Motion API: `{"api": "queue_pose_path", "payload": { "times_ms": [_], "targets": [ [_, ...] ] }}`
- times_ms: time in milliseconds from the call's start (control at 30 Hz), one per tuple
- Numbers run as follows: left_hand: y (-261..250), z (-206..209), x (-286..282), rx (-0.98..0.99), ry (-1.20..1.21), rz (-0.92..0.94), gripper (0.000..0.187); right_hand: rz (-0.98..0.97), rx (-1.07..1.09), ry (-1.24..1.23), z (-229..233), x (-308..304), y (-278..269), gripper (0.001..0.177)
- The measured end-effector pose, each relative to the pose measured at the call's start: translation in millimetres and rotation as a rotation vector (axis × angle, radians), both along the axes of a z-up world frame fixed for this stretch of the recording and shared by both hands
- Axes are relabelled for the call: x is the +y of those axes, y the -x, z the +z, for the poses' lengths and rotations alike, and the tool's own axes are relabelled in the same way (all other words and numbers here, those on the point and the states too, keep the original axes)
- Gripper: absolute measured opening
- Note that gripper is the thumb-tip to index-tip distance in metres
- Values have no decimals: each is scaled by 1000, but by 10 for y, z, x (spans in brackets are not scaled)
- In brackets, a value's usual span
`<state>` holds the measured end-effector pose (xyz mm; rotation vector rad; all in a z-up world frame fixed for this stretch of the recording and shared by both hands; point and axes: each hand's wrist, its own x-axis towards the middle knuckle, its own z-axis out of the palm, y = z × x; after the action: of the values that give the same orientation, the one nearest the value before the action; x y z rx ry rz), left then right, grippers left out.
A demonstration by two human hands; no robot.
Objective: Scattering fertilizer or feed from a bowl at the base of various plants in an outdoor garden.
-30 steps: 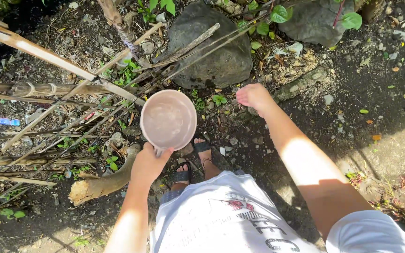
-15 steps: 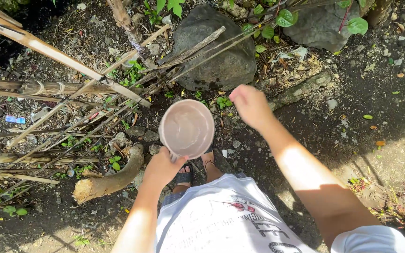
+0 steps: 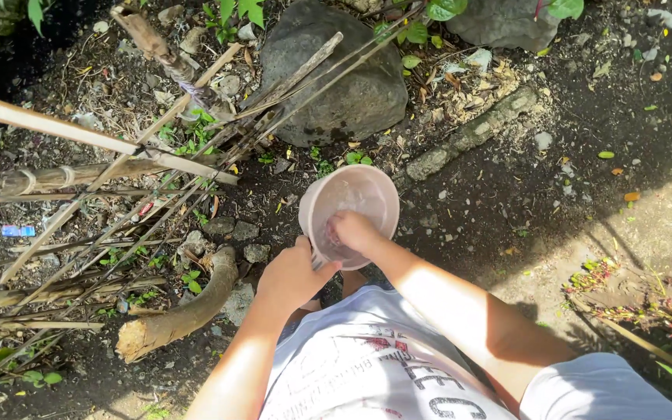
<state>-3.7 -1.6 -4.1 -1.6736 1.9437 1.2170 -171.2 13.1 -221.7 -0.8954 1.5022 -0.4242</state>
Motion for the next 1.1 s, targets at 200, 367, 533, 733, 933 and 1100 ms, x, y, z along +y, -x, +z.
{"api": "queue_pose_path", "payload": {
  "times_ms": [200,367,533,733,933,1100],
  "targets": [
    [-33,-70,58,91,66,106,66,-593,-834,-582,410,-317,171,26],
    [-197,-266,29,114,45,239,66,-592,-791,-381,1024,-709,575,23],
    [-419,-519,9,230,236,363,70,-579,-630,-134,1208,-1141,1026,28],
    [-578,-467,-77,189,13,676,59,-421,-201,-72,995,-1464,1371,32],
    [-485,-703,-11,441,-82,963,48,-360,14,181,1364,-1448,1487,33],
    [37,-879,-250,913,-461,1228,54,113,-63,520,1435,-1037,1292,28]
  ]
}}
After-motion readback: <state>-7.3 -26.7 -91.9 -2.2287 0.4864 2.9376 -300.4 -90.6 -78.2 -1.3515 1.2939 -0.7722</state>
